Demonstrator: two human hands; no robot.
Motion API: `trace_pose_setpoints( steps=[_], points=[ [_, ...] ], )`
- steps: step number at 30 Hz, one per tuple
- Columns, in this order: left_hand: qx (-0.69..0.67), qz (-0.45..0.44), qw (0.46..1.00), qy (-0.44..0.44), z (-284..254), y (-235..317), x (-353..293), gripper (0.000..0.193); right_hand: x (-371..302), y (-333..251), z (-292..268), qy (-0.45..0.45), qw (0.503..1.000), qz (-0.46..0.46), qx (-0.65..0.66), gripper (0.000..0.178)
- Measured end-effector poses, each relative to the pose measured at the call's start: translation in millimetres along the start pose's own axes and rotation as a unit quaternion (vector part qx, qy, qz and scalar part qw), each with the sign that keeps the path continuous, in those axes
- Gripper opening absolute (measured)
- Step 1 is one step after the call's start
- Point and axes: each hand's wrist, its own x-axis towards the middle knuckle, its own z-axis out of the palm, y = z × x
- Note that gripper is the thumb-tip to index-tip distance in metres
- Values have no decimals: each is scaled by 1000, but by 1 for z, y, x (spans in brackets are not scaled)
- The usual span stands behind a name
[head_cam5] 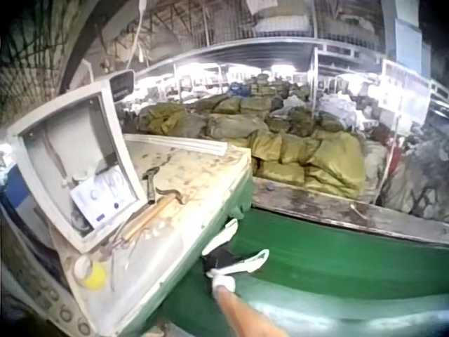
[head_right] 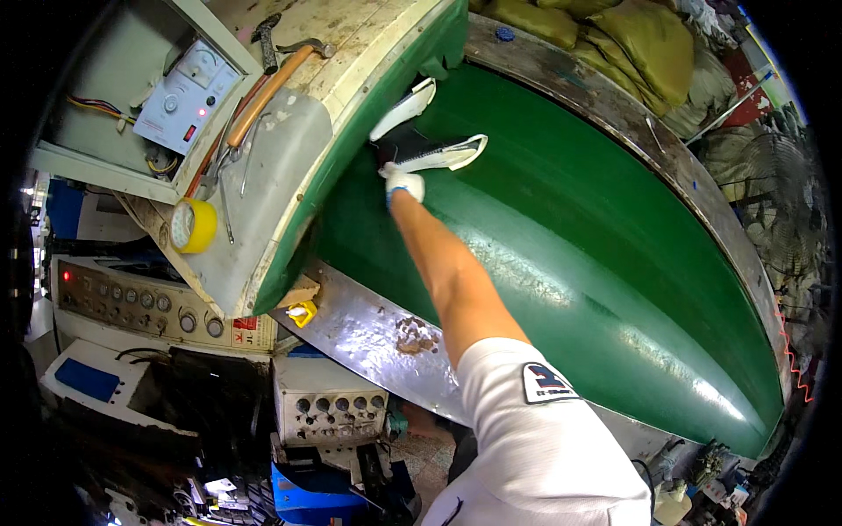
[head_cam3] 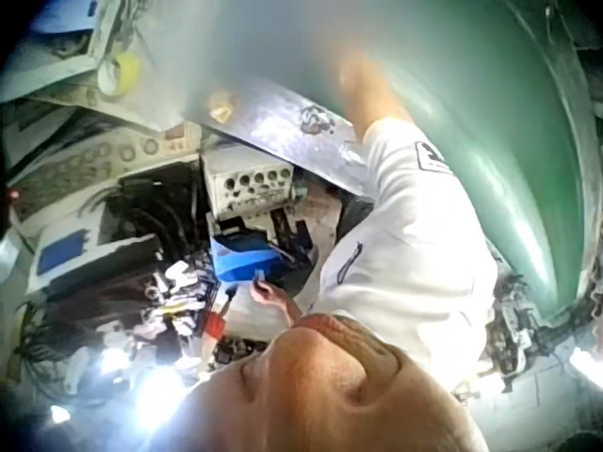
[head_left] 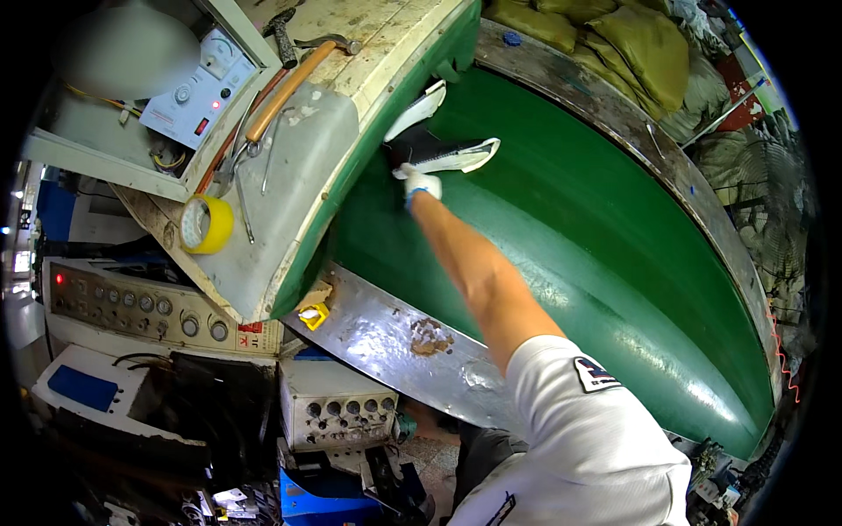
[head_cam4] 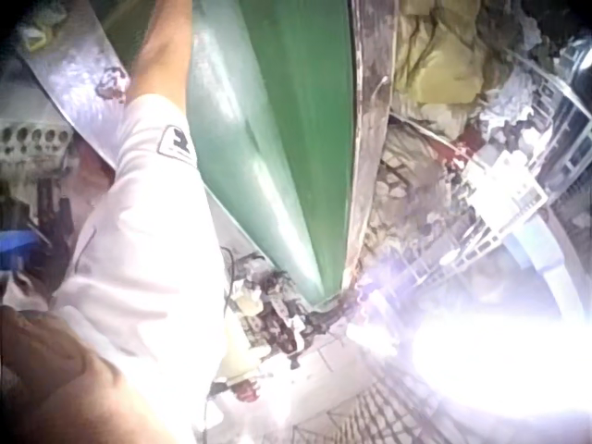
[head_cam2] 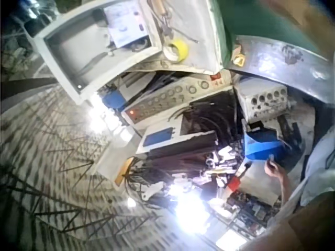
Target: The person places boots onto a lasting machine to shape the toe and heel, operates the machine controls with their hands, and places the processed boots onto a conveyor belt.
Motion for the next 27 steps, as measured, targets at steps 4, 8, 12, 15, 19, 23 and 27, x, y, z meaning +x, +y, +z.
trace_pose_setpoints(
  steps=[4,8,12,15,19,23,27],
  points=[
    [16,-41,998,-43,2,21,12,27,49,-49,-29,87,995,-19,48,82],
    [32,-36,997,-63,6,5,7,30,63,-54,-6,150,982,70,88,123],
    [25,-21,999,-38,11,-14,0,31,76,-48,-14,129,981,45,136,120],
    [33,6,999,-23,9,-10,7,31,88,-15,-43,90,970,-20,225,83],
    [14,8,1000,-5,3,1,6,28,54,19,-119,-55,923,17,380,53],
    [-38,19,999,11,25,-73,-13,19,-12,58,-252,-203,925,63,315,51],
    [17,46,998,44,1,-21,-7,20,-98,103,-348,-415,867,33,275,66]
  ],
)
